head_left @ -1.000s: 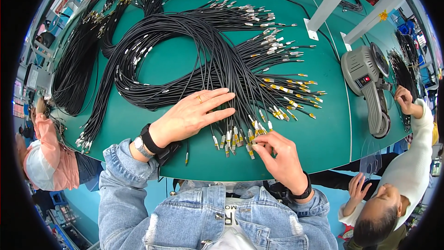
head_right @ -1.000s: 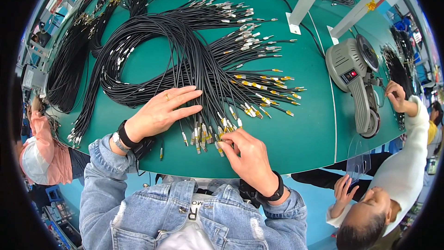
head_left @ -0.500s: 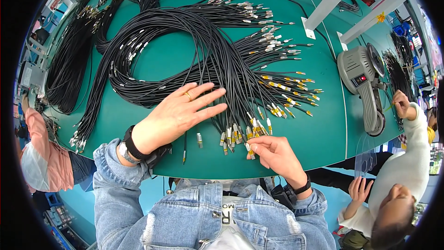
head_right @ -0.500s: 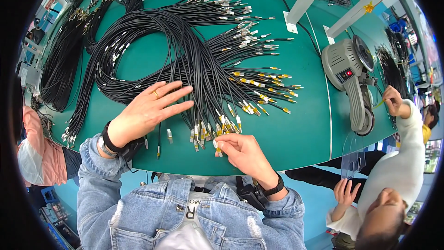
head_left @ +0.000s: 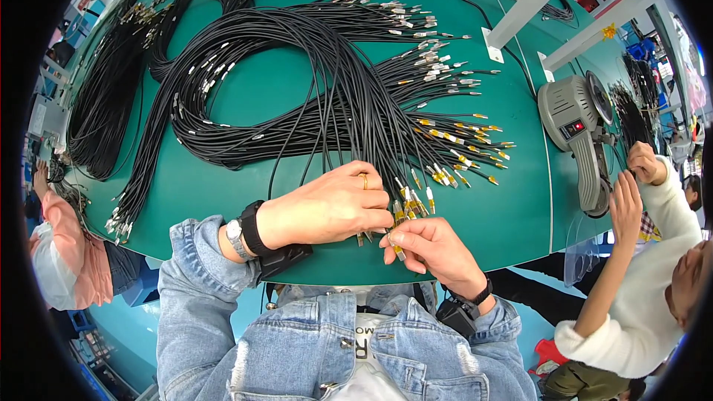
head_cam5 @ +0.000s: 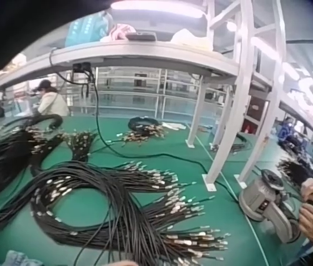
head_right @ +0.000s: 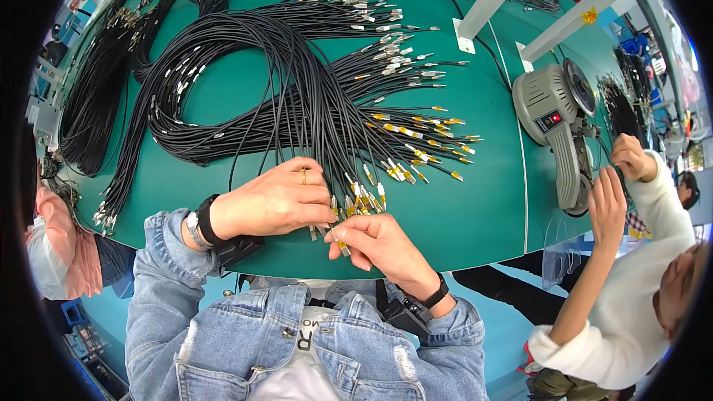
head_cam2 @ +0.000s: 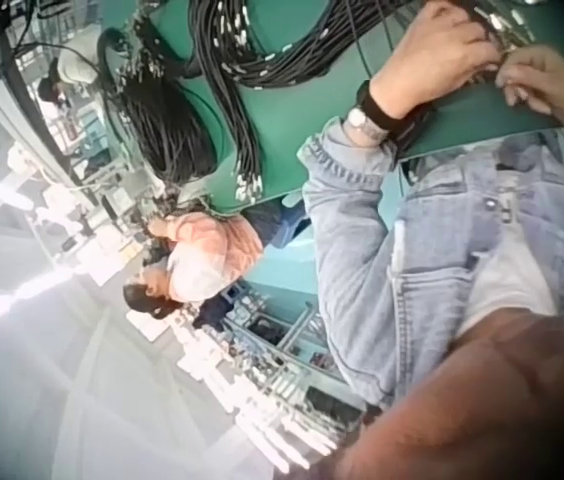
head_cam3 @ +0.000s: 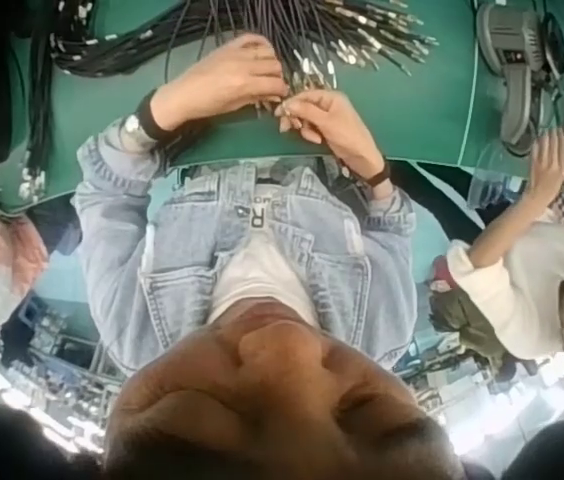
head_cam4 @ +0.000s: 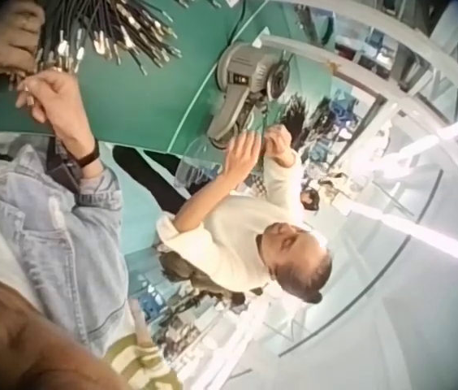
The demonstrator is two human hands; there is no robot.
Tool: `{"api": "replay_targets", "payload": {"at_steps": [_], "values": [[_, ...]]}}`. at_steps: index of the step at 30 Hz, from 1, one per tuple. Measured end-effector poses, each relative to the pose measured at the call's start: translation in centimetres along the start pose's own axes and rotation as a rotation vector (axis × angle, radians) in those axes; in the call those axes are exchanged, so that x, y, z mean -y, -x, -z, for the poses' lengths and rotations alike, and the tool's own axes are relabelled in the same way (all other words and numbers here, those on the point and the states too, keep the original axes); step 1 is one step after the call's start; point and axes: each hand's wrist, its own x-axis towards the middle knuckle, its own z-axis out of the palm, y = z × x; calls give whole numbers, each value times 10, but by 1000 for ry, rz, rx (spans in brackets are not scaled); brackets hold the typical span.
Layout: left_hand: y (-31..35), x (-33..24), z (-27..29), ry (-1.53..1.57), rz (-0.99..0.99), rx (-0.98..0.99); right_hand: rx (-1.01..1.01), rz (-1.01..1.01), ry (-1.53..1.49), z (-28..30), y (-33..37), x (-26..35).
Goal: The person gathers a bundle of cables, moves them across the table, and then slides a small sleeve onto the end of each cable one at a time.
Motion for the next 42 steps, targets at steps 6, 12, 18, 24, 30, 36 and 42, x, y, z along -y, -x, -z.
{"api": "replay_targets", "payload": {"at_steps": [6,12,18,24,30,36,42], "values": [[3,9,-2,118,-22,107,18,-22,37,0,-3,0],[6,10,5,102,-21,74,47,-41,42,-1,-6,0],[9,11,4,88,-38,7,110,-66,-187,-3,-8,-3],[9,6,9,16,4,-13,136,9,-157,-3,-12,-8],[20,-21,-1,41,505,-456,65,31,-187,-9,-13,-7],[6,-11,1,-90,151,-223,16,93,-83,-3,-7,3],[-14,-2,-5,112,264,-385,-209,450,-122,-11,3,17]]}}
